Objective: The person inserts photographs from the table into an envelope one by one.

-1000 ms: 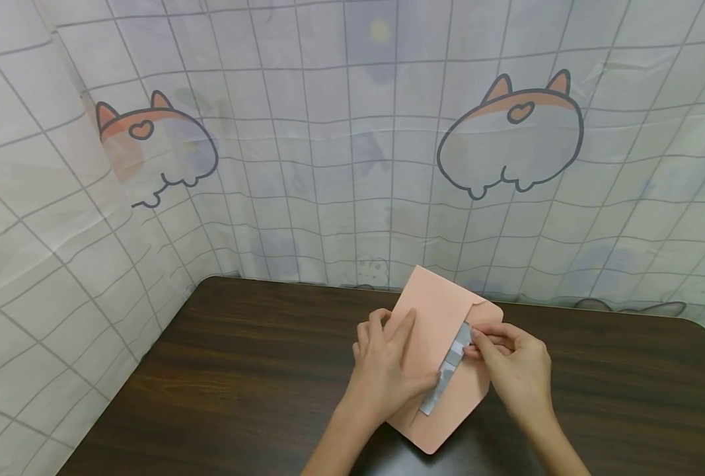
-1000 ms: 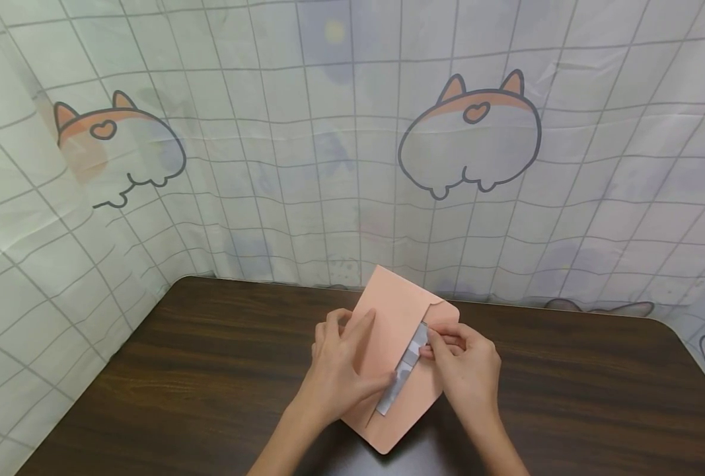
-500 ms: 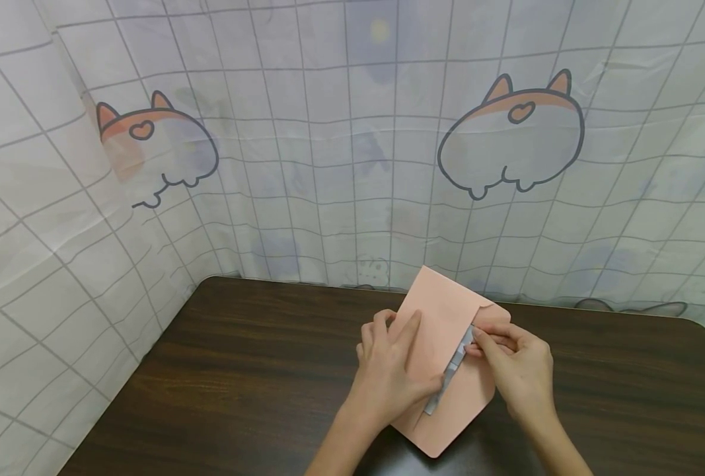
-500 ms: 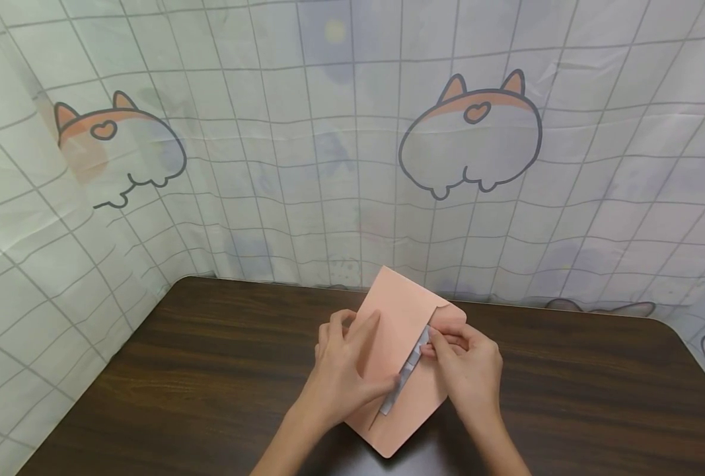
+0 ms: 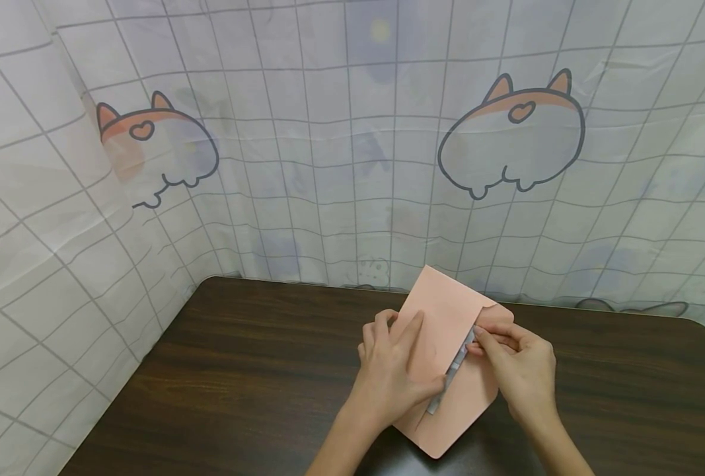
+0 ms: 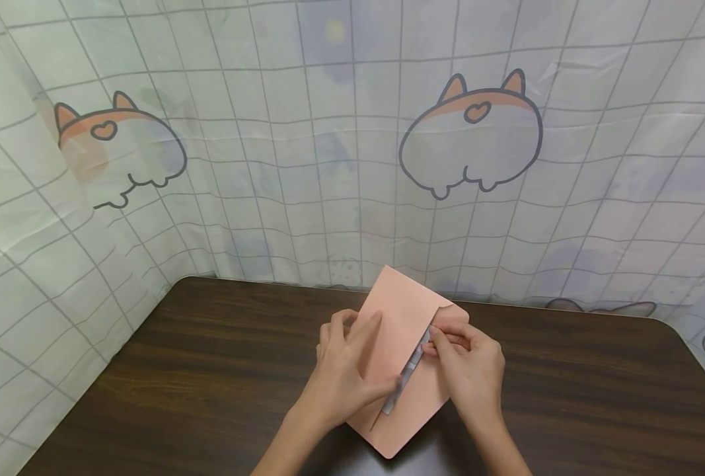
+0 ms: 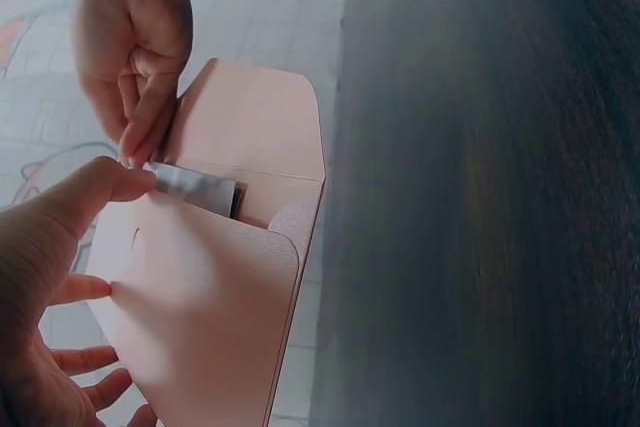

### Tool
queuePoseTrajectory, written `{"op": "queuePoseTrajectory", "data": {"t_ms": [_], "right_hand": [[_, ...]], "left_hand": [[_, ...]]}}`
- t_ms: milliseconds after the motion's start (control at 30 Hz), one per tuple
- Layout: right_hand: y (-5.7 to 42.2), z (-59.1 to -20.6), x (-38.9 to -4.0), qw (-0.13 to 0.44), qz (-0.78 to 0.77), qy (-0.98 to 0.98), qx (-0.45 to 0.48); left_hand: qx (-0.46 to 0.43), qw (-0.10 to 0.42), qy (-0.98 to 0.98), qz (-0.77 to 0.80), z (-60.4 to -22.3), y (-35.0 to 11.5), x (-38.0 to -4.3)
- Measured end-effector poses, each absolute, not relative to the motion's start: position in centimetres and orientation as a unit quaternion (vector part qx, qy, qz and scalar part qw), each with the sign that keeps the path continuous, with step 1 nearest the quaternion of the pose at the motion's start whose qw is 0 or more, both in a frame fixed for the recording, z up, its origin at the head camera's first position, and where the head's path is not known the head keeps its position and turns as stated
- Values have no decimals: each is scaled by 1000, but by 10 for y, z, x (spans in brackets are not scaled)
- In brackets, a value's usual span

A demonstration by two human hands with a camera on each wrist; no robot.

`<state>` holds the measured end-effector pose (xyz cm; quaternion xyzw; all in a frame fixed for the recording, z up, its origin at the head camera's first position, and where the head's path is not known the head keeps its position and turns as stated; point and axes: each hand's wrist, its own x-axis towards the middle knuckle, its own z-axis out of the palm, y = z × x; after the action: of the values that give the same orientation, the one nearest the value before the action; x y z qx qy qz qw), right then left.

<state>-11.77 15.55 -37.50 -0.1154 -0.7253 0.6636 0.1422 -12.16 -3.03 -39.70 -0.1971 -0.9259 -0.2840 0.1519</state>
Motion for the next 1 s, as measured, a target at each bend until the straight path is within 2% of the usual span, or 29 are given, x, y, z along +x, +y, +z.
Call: {"op": "queuePoseTrajectory", "data": {"t_ms": [300, 500, 767, 1000], "right_hand": [[157, -379, -116, 155, 593, -784, -99], [159, -381, -116, 163, 544, -818, -93], [157, -389, -118, 130, 614, -776, -63], [159, -397, -117, 98, 610, -783, -70]], "left_hand": [[-192, 149, -929, -278, -397, -32, -123], [-182, 130, -937, -267, -399, -31, -127], [-179, 109, -947, -245, -403, -35, -133], [-189, 87, -952, -226, -408, -37, -137]]}}
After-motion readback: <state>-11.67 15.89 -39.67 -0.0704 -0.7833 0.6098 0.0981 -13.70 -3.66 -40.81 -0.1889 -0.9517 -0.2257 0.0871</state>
